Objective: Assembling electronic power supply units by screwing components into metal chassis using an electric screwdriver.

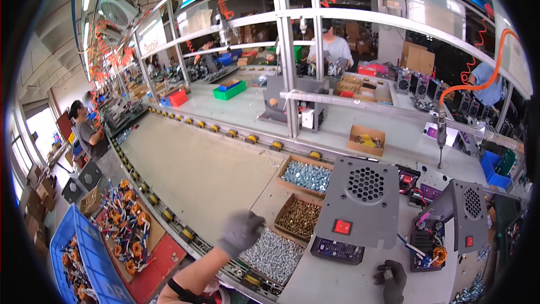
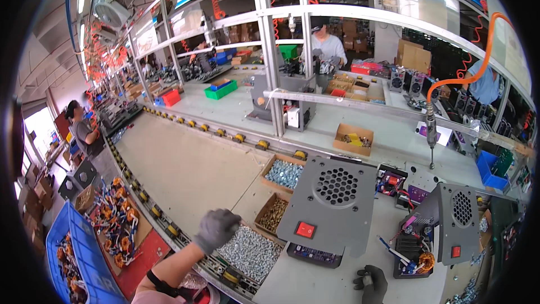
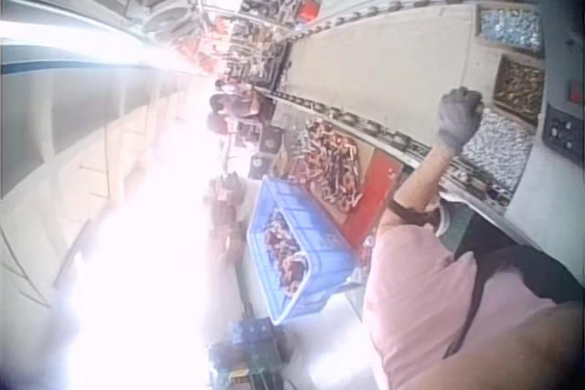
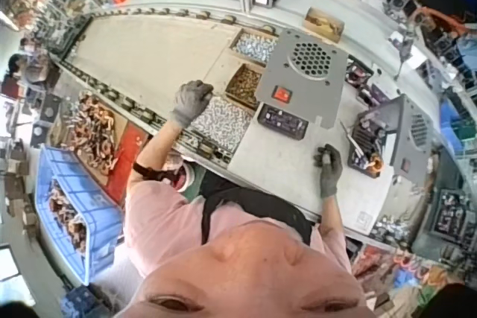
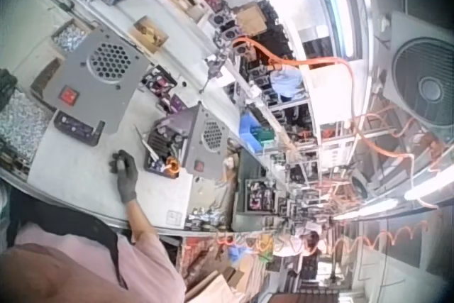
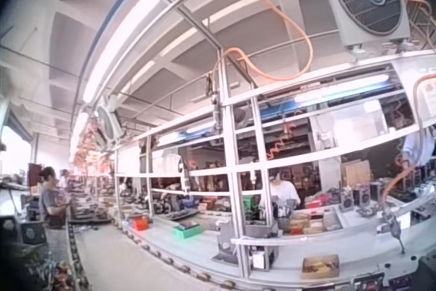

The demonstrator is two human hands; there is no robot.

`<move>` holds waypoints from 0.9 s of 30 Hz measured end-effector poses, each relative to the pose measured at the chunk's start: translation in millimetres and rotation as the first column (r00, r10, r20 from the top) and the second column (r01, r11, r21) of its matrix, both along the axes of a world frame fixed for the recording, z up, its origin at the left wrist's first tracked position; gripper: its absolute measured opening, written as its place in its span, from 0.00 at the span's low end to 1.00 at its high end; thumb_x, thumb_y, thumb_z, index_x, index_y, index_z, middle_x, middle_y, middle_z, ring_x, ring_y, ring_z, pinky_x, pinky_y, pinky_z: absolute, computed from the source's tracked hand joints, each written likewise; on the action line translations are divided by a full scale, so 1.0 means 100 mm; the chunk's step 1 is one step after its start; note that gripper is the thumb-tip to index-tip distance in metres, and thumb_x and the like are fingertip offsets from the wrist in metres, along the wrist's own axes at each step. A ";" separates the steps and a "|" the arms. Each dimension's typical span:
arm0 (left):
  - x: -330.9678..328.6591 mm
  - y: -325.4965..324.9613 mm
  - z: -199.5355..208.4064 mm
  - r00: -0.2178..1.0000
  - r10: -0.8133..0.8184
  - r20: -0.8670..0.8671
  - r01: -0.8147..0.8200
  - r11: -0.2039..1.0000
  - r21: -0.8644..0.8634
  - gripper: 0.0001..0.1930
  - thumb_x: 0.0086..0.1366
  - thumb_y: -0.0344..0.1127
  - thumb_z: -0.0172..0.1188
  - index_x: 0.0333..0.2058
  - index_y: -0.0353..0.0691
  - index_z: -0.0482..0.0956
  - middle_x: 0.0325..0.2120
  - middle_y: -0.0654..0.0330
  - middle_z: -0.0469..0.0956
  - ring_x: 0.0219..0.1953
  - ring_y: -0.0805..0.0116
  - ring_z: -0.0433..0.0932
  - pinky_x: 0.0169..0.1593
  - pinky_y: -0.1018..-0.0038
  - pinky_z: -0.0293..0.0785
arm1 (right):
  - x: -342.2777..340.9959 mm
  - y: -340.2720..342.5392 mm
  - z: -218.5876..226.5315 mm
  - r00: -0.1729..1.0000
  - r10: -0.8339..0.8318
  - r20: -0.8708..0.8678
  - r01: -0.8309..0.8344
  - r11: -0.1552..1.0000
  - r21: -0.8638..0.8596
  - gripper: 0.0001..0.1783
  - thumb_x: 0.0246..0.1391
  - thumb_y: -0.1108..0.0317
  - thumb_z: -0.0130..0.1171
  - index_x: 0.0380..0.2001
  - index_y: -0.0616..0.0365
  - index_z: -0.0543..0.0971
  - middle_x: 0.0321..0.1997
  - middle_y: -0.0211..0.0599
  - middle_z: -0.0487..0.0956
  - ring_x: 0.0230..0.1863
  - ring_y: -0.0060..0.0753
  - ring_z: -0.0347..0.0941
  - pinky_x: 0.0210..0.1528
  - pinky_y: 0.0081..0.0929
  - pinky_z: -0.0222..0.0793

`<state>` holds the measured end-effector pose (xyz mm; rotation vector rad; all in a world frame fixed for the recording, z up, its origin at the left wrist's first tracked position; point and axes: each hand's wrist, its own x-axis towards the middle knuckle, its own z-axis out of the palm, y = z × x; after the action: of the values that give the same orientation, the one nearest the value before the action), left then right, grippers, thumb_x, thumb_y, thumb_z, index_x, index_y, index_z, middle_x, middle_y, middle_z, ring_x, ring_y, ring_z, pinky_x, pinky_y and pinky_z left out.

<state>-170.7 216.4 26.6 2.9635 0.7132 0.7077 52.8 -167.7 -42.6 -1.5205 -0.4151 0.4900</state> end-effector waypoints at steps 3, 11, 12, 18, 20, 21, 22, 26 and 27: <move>-0.67 0.49 -0.15 0.943 0.331 0.043 -0.332 0.943 0.035 0.12 0.50 0.38 0.63 0.36 0.50 0.80 0.35 0.60 0.76 0.41 0.60 0.74 0.43 0.62 0.70 | -0.01 0.07 0.06 0.996 0.056 0.068 -0.058 0.998 0.031 0.16 0.61 0.67 0.50 0.51 0.61 0.69 0.40 0.38 0.78 0.31 0.23 0.74 0.30 0.18 0.70; -2.75 1.10 -0.26 0.020 0.966 -0.256 -0.999 0.012 -0.034 0.37 0.55 0.60 0.55 0.61 0.50 0.63 0.64 0.50 0.55 0.67 0.50 0.51 0.65 0.59 0.52 | -0.06 0.06 0.02 0.995 -0.014 0.099 0.012 1.000 0.018 0.14 0.61 0.68 0.49 0.49 0.60 0.70 0.38 0.38 0.78 0.28 0.21 0.73 0.28 0.16 0.69; -2.85 1.04 -0.26 -0.046 0.941 -0.337 -0.998 -0.060 -0.032 0.39 0.55 0.62 0.55 0.62 0.49 0.62 0.65 0.51 0.54 0.67 0.49 0.51 0.65 0.59 0.53 | -0.10 0.00 0.01 0.996 -0.005 0.094 0.005 1.000 0.005 0.14 0.61 0.68 0.49 0.49 0.59 0.70 0.38 0.37 0.78 0.28 0.20 0.73 0.28 0.16 0.68; -2.75 1.00 -0.11 -0.087 0.930 -0.356 -0.996 -0.068 0.064 0.40 0.55 0.61 0.54 0.62 0.45 0.61 0.61 0.54 0.60 0.61 0.54 0.60 0.60 0.61 0.61 | -0.18 0.01 0.11 0.996 -0.014 0.091 0.015 1.000 -0.009 0.14 0.61 0.67 0.50 0.48 0.59 0.70 0.37 0.35 0.78 0.28 0.19 0.71 0.28 0.15 0.67; -2.85 1.13 -0.29 -0.097 0.937 -0.335 -0.991 -0.059 0.122 0.37 0.55 0.60 0.55 0.59 0.44 0.65 0.58 0.56 0.65 0.59 0.56 0.61 0.57 0.62 0.64 | -0.16 0.07 0.11 0.996 -0.012 0.087 0.013 1.000 -0.003 0.14 0.61 0.67 0.50 0.48 0.59 0.70 0.37 0.35 0.78 0.28 0.19 0.71 0.28 0.15 0.67; -2.86 1.16 -0.33 -0.082 0.924 -0.373 -0.993 -0.044 0.109 0.36 0.54 0.60 0.56 0.56 0.43 0.67 0.56 0.57 0.67 0.59 0.56 0.62 0.57 0.62 0.64 | -0.16 0.09 0.12 0.994 -0.001 0.106 0.001 1.000 0.002 0.14 0.61 0.67 0.50 0.48 0.59 0.70 0.37 0.35 0.78 0.28 0.19 0.71 0.28 0.15 0.67; -2.88 1.18 -0.36 -0.068 0.909 -0.411 -0.995 -0.031 0.096 0.35 0.54 0.59 0.56 0.54 0.42 0.69 0.55 0.58 0.69 0.58 0.57 0.63 0.56 0.62 0.64 | -0.15 0.10 0.12 0.992 0.010 0.125 -0.011 1.000 0.006 0.14 0.61 0.67 0.50 0.48 0.59 0.70 0.37 0.35 0.78 0.28 0.19 0.71 0.28 0.16 0.67; -2.92 1.21 -0.42 0.009 0.915 -0.403 -0.996 0.043 0.075 0.32 0.54 0.59 0.57 0.49 0.41 0.72 0.52 0.58 0.71 0.57 0.58 0.63 0.55 0.64 0.65 | -0.13 0.14 0.10 0.995 -0.007 0.095 0.008 1.000 -0.009 0.14 0.61 0.67 0.50 0.49 0.59 0.70 0.37 0.35 0.78 0.28 0.19 0.71 0.28 0.16 0.67; -2.95 1.18 -0.37 0.059 0.901 -0.429 -0.996 0.081 0.034 0.32 0.53 0.59 0.57 0.50 0.41 0.71 0.52 0.58 0.70 0.56 0.59 0.64 0.54 0.64 0.65 | -0.13 0.13 0.08 0.997 -0.003 0.080 0.003 1.000 0.001 0.14 0.61 0.67 0.50 0.49 0.59 0.70 0.37 0.35 0.78 0.28 0.19 0.71 0.28 0.16 0.67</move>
<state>-465.5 334.4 -10.2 1.8360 2.6825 -0.0958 39.9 -154.7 -34.4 -1.5434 -0.4755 0.4279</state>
